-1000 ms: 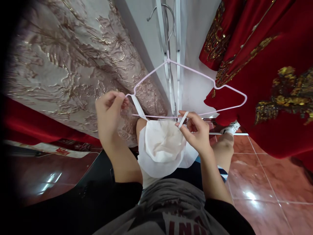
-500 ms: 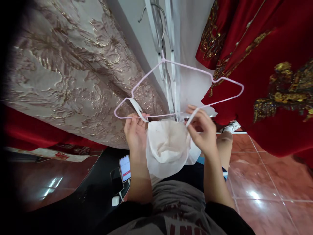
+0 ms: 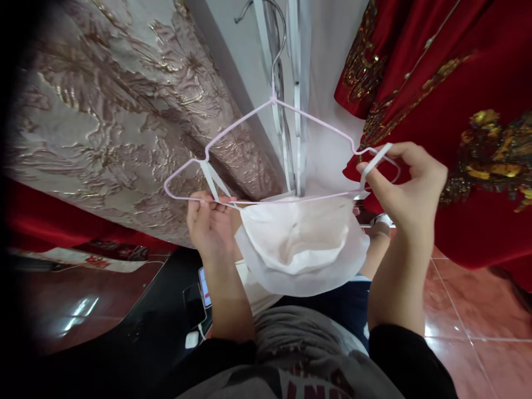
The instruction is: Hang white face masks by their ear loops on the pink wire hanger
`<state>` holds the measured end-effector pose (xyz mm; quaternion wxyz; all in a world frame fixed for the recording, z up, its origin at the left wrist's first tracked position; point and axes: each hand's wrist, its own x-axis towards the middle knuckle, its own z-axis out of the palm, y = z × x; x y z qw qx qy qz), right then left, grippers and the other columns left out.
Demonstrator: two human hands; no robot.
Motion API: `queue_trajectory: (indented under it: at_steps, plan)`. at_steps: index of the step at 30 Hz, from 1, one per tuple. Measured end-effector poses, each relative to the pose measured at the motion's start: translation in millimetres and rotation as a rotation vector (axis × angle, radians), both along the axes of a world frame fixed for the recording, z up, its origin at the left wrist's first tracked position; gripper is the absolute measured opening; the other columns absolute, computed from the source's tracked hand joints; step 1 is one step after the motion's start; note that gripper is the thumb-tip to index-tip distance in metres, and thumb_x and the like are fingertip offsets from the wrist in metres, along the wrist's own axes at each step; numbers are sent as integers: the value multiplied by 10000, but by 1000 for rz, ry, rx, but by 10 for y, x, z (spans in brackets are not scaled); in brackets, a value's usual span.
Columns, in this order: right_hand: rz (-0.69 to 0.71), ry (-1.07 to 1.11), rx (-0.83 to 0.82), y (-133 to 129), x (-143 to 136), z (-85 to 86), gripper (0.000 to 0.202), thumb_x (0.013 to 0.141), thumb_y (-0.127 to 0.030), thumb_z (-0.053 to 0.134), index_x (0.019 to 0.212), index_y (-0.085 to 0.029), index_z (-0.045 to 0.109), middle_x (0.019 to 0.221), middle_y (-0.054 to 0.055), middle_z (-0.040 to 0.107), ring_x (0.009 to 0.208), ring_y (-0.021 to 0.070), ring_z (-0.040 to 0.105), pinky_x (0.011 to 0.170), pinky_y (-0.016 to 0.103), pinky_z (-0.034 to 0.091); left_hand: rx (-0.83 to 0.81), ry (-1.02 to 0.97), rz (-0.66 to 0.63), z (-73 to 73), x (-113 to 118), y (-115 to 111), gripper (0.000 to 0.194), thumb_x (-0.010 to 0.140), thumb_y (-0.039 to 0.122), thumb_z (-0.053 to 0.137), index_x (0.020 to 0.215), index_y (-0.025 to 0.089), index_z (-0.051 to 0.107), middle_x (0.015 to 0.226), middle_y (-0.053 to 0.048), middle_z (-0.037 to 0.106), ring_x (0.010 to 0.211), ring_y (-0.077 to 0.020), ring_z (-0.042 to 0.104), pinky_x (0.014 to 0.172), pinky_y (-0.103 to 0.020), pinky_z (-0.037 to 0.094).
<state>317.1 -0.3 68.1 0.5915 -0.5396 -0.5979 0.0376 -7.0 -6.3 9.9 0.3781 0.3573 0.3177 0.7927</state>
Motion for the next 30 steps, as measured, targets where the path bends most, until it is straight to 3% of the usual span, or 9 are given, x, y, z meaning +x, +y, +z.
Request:
queue_trajectory:
  at_steps: [4, 8, 10, 12, 15, 19, 22, 26, 30]
  plan:
    - [50, -235, 28, 39, -110, 214, 232, 845, -401, 961, 991, -291, 820, 1016, 103, 815, 978, 263, 727, 920, 471, 581, -44, 1, -55, -5, -30, -7, 485, 820, 591, 949, 864, 242, 616, 735, 1, 747, 738, -180, 770, 751, -285, 570]
    - [79, -316, 309, -146, -243, 231, 277, 935, -365, 826, 1205, -311, 798, 1199, 128, 785, 1205, 319, 695, 1051, 519, 556, -59, -20, -72, -16, -28, -29, 457, 860, 578, 932, 891, 246, 619, 774, -3, 754, 792, -179, 779, 786, -280, 573]
    - [129, -216, 276, -270, -348, 144, 252, 971, -329, 747, 1216, -306, 802, 1032, 84, 768, 949, 246, 696, 838, 431, 570, -52, -26, -74, -24, -15, -30, 431, 885, 562, 920, 906, 250, 624, 802, -5, 758, 812, -176, 778, 815, -283, 581]
    - [262, -162, 35, -361, -486, 8, 304, 991, -317, 710, 1285, -296, 783, 849, 12, 719, 670, 159, 584, 624, 341, 479, -51, -23, -68, -32, 5, -23, 414, 899, 555, 909, 908, 255, 624, 818, -5, 760, 818, -174, 772, 845, -294, 591]
    - [454, -157, -329, -408, -725, -250, 368, 989, -349, 738, 1346, -264, 730, 701, -59, 656, 559, 111, 508, 559, 289, 415, -60, -22, -59, -54, 39, -8, 422, 887, 571, 913, 899, 258, 630, 815, -3, 761, 809, -174, 767, 860, -302, 602]
    - [386, 100, -328, -376, -957, -578, 195, 1041, -418, 687, 1155, -261, 704, 612, -89, 520, 556, 105, 470, 571, 273, 372, -124, 73, -19, -105, 10, -46, 362, 928, 586, 877, 998, 252, 758, 905, -39, 806, 863, -186, 783, 833, -294, 605]
    - [309, 261, -270, -313, -1005, -714, 253, 1060, -515, 668, 1028, -265, 694, 623, -77, 475, 578, 109, 448, 582, 281, 344, -217, 316, -96, -97, -139, -149, 347, 978, 556, 834, 899, 218, 827, 914, -71, 813, 887, -213, 771, 841, -314, 606]
    - [295, 339, -237, -177, -1004, -764, 384, 1003, -628, 720, 919, -256, 671, 612, -73, 441, 573, 110, 410, 575, 289, 302, -211, 580, -245, 80, -345, -351, 367, 993, 544, 818, 836, 215, 859, 839, -88, 777, 909, -268, 747, 865, -361, 601]
    - [315, 357, -234, -105, -985, -763, 424, 980, -661, 729, 886, -254, 656, 614, -72, 423, 568, 109, 397, 553, 280, 290, -183, 432, -319, 396, -311, -480, 363, 958, 571, 847, 962, 210, 891, 871, -105, 770, 620, -161, 528, 582, -315, 488]
